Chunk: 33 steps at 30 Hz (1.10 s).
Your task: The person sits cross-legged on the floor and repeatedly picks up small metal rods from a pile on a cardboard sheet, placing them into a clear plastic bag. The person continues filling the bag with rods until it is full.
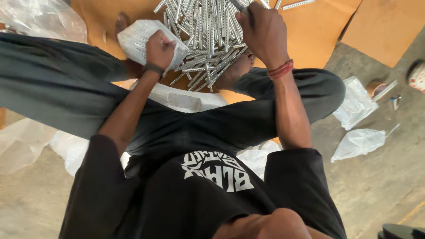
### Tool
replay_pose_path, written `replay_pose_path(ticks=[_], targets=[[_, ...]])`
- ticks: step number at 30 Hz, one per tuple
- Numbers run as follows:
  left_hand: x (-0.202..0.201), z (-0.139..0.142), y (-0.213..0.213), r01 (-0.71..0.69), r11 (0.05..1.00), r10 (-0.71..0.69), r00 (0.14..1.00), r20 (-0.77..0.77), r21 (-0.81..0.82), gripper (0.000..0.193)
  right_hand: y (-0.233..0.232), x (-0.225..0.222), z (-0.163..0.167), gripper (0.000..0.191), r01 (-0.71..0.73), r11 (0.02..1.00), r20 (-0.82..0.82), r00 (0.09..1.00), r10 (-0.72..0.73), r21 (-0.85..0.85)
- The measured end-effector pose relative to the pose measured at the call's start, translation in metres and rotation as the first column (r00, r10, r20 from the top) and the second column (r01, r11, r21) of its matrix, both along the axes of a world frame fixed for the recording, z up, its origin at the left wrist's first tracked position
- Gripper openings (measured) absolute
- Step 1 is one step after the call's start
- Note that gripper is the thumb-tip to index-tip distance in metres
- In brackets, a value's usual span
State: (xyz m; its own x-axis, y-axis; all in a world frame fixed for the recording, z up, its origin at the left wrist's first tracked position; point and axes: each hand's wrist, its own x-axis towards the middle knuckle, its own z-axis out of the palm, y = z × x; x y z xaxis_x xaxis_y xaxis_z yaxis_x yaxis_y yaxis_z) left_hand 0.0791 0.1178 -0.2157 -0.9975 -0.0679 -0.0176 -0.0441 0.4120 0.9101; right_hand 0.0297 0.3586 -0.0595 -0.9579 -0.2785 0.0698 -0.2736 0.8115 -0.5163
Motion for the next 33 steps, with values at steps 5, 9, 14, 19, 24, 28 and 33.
replay_pose_path(ticks=[5,9,14,19,24,28,33], targets=[[-0.026,-0.005,0.004,-0.059,0.997,0.054,0.994,0.095,0.057,0.020,-0.007,-0.003,-0.004,0.027,0.002,0.999,0.030,1.000,-0.003,0.036],[-0.018,0.000,-0.027,-0.078,0.962,0.011,0.968,-0.249,-0.263,0.004,-0.008,-0.006,-0.010,0.028,0.017,0.999,0.080,0.997,-0.020,0.047],[-0.019,0.014,-0.064,-0.045,0.829,0.068,0.997,0.021,-0.557,0.015,-0.011,-0.008,-0.014,0.028,0.001,0.998,0.081,0.997,-0.006,0.060],[-0.029,0.008,-0.051,0.200,0.668,-0.108,0.979,0.172,-0.717,0.021,-0.018,-0.011,-0.019,0.029,-0.026,0.998,0.108,0.994,0.019,0.055],[-0.030,0.002,-0.042,0.328,0.458,-0.456,0.884,0.099,-0.826,0.022,-0.022,-0.007,-0.031,0.027,-0.087,0.995,0.040,0.996,0.084,0.053],[-0.038,0.014,-0.054,0.624,0.290,-0.619,0.701,0.355,-0.726,0.027,-0.018,0.001,-0.034,0.027,-0.093,0.993,0.037,0.995,0.091,0.066],[-0.055,0.027,-0.061,0.736,-0.101,-0.560,0.514,0.649,-0.670,0.030,-0.013,0.006,-0.029,0.028,-0.070,0.996,0.052,0.996,0.068,0.050]])
